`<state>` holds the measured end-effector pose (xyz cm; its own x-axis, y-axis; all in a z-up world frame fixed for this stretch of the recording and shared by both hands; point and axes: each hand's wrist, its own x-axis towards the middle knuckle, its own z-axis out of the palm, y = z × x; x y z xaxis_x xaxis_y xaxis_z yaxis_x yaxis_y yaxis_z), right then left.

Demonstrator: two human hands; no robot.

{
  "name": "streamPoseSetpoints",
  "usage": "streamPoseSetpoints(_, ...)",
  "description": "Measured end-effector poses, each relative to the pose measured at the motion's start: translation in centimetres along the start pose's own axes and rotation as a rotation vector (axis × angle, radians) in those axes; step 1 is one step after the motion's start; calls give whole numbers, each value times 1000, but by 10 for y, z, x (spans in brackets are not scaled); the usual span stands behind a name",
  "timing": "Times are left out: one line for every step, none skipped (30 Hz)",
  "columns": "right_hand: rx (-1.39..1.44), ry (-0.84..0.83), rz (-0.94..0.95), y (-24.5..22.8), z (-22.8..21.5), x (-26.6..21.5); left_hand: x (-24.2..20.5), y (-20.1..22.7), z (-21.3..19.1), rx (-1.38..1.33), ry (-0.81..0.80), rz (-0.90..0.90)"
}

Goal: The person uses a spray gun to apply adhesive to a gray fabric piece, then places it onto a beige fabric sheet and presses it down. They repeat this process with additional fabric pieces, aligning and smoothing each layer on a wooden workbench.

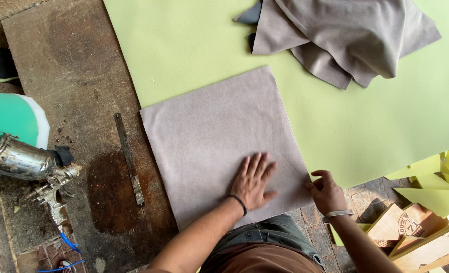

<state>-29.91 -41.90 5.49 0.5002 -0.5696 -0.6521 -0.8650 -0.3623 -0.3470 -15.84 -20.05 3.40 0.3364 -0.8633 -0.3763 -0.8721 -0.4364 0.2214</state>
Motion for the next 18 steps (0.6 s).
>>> streamPoseSetpoints(-90, 87, -82, 1, 3, -6, -16, 11, 10, 9, -56, 57)
streamPoseSetpoints(-180, 174, -165, 1, 6, -12, -31, 24, 20, -12, -35, 115)
streamPoseSetpoints(-266, 256, -260, -4, 13, -12, -46, 32, 30, -29, -15, 161)
streamPoseSetpoints(-297, 275, -347, -10, 20, -13, -57, 36, 40, -45, 5, 206)
streamPoseSetpoints(-327, 293, -440, -20, 27, -11, -65, 35, 48, -90, 12, 201)
streamPoseSetpoints(-356, 310, -534, -32, 34, -10, -72, 31, 56, -134, 20, 196)
streamPoseSetpoints(-362, 318, -611, -45, 43, -12, -81, 26, 63, -183, 27, 190)
streamPoseSetpoints(-368, 326, -689, -61, 52, -13, -87, 17, 69, -215, 105, 39)
streamPoseSetpoints(-371, 335, -770, -78, 61, -15, -90, 2, 74, -243, 185, -114)
streamPoseSetpoints(-434, 262, -797, -95, 71, -21, -94, -15, 79, -269, 265, -267)
streamPoseSetpoints(-499, 195, -823, -113, 82, -29, -101, -35, 83, -208, 345, -407)
streamPoseSetpoints(-565, 128, -848, -131, 94, -39, -112, -54, 87, -144, 423, -547)
streamPoseSetpoints(-721, -45, -867, -143, 106, -54, -125, -68, 93, -128, 397, -568)
streamPoseSetpoints(-878, -218, -878, -153, 118, -71, -140, -80, 99, -112, 370, -588)
streamPoseSetpoints(-990, -358, -990, -159, 128, -90, -155, -88, 104, -100, 347, -607)
streamPoseSetpoints(-1102, -501, -1098, -162, 135, -109, -168, -94, 109, -123, 347, -613)
streamPoseSetpoints(-1087, -596, -1118, -163, 141, -123, -183, -97, 113, -144, 345, -613)
streamPoseSetpoints(-1071, -692, -1135, -161, 144, -135, -198, -99, 116, -165, 344, -613)
